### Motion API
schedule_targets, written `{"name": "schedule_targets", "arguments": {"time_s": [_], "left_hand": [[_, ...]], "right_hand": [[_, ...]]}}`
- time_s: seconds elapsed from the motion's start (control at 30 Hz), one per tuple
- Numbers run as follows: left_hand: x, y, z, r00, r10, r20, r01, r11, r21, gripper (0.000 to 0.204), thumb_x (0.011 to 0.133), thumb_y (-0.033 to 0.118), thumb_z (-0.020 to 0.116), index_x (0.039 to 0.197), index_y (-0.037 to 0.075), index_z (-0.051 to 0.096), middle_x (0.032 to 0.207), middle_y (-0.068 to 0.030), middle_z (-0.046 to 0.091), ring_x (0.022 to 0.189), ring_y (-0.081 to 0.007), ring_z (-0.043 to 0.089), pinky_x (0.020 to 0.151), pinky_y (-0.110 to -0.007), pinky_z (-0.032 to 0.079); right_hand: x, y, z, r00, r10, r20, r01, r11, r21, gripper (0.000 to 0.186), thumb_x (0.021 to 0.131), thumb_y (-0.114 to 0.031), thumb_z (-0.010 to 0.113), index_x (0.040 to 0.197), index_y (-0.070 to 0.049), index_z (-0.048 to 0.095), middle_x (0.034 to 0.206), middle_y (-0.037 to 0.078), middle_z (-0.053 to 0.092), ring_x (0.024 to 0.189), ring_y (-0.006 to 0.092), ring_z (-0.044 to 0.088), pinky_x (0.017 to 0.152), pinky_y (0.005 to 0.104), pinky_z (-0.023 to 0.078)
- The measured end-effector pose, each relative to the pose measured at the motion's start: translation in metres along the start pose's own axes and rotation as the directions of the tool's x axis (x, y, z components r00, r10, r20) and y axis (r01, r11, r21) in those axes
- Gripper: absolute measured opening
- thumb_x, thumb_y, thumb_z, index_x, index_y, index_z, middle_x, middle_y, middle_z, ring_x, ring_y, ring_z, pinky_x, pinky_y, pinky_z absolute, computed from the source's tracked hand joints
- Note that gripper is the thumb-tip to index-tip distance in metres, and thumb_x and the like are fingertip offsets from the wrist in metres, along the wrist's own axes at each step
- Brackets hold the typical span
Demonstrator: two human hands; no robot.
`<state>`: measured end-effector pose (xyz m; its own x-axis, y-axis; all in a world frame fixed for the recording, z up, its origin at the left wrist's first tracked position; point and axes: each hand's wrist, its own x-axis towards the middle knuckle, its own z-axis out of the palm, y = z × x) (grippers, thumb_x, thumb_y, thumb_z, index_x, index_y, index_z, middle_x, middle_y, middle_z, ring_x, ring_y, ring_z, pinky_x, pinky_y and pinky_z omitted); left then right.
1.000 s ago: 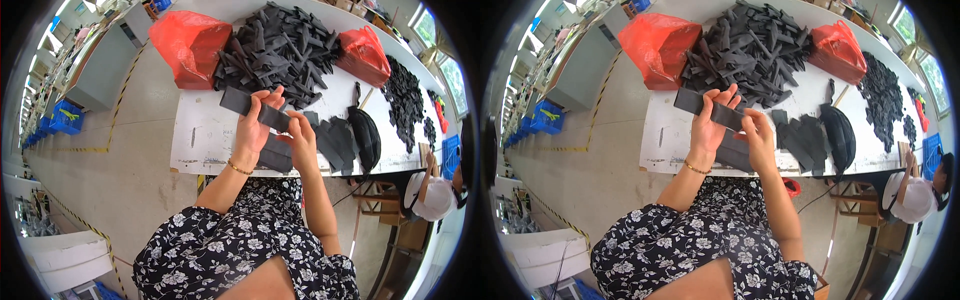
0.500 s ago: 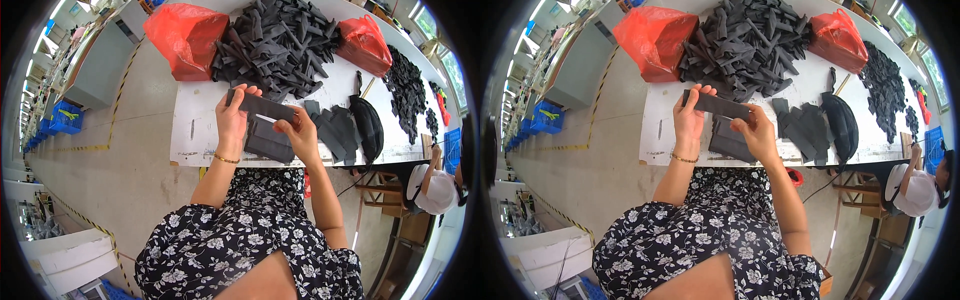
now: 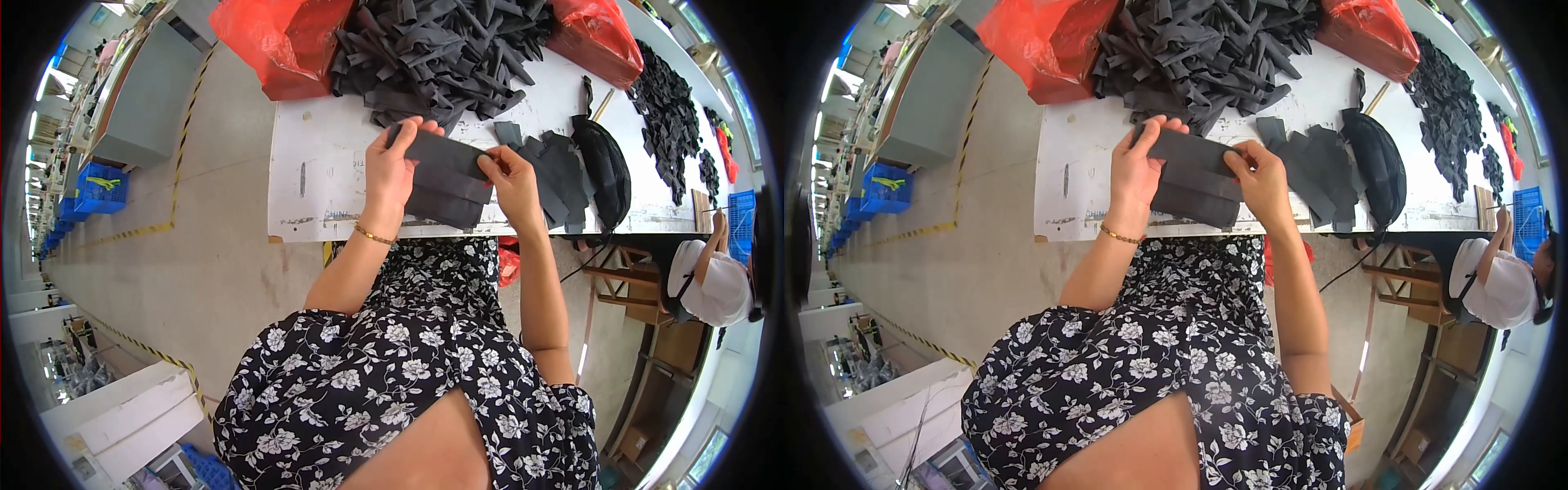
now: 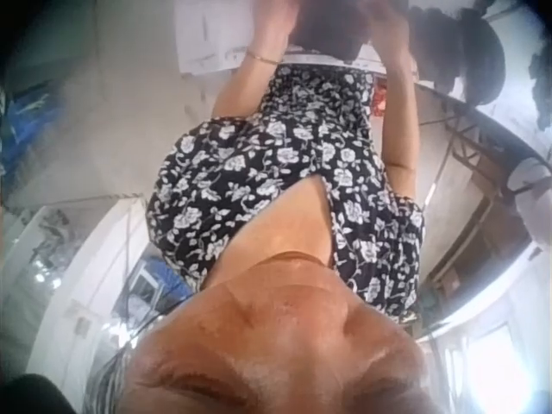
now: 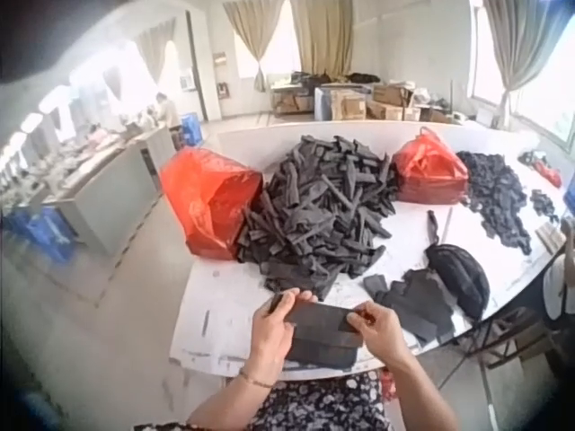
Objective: Inspecting and stacking grey foam strips at a factory workbench.
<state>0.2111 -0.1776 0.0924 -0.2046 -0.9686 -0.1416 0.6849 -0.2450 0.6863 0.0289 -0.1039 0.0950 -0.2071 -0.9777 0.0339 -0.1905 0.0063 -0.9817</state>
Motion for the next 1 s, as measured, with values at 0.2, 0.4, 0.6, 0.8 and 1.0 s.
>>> {"name": "schedule_targets", "arguments": {"time_s": [0.2,0.4,0.6,0.8,1.0], "left_hand": [[0.039,0.007,-0.051,0.952,0.239,-0.191,-0.189,0.95,0.249,0.021,0.091,0.016,0.065,0.099,-0.003,0.065,0.086,-0.011,0.069,0.075,-0.0165,0.066,0.069,-0.027,0.054],[0.11,-0.017,-0.049,0.95,0.241,-0.199,-0.112,0.857,0.502,0.018,0.085,0.015,0.07,0.093,0.0,0.067,0.08,-0.006,0.066,0.069,-0.0146,0.062,0.065,-0.026,0.05],[0.159,-0.053,-0.089,0.624,0.547,-0.558,0.041,0.69,0.723,0.038,0.077,0.031,0.077,0.078,-0.002,0.058,0.076,-0.0138,0.063,0.071,-0.0304,0.06,0.071,-0.042,0.047],[0.145,-0.058,-0.085,0.742,0.407,-0.532,0.08,0.734,0.674,0.036,0.077,0.026,0.078,0.062,-0.001,0.06,0.066,-0.0105,0.063,0.06,-0.0224,0.055,0.058,-0.039,0.044],[0.128,-0.034,-0.077,0.797,0.003,-0.605,0.041,0.997,0.059,0.017,0.088,0.004,0.056,0.103,-0.005,0.055,0.09,-0.0138,0.063,0.073,-0.024,0.065,0.063,-0.034,0.057]], "right_hand": [[-0.021,0.02,-0.02,0.966,0.257,-0.028,-0.258,0.965,-0.041,0.019,0.086,-0.014,0.068,0.089,0.004,0.067,0.065,-0.001,0.057,0.06,0.0048,0.047,0.055,0.0218,0.037],[-0.022,0.029,-0.028,0.938,-0.069,-0.339,-0.197,0.7,-0.687,0.028,0.082,-0.028,0.072,0.097,-0.005,0.066,0.084,0.011,0.065,0.08,0.0315,0.064,0.07,0.0411,0.049],[-0.01,0.08,-0.086,0.982,0.022,-0.189,-0.185,0.351,-0.918,0.031,0.074,-0.024,0.077,0.093,-0.004,0.062,0.1,0.014,0.062,0.095,0.0337,0.06,0.076,0.0446,0.051],[-0.013,0.112,-0.095,0.994,-0.064,-0.087,-0.066,0.276,-0.959,0.037,0.073,-0.025,0.077,0.099,-0.004,0.06,0.105,0.013,0.058,0.101,0.0318,0.057,0.08,0.0406,0.05],[-0.016,0.128,-0.104,0.972,-0.166,0.168,0.189,0.118,-0.975,0.007,0.086,-0.01,0.057,0.089,-0.005,0.062,0.102,0.011,0.058,0.093,0.0292,0.056,0.077,0.041,0.047]]}}
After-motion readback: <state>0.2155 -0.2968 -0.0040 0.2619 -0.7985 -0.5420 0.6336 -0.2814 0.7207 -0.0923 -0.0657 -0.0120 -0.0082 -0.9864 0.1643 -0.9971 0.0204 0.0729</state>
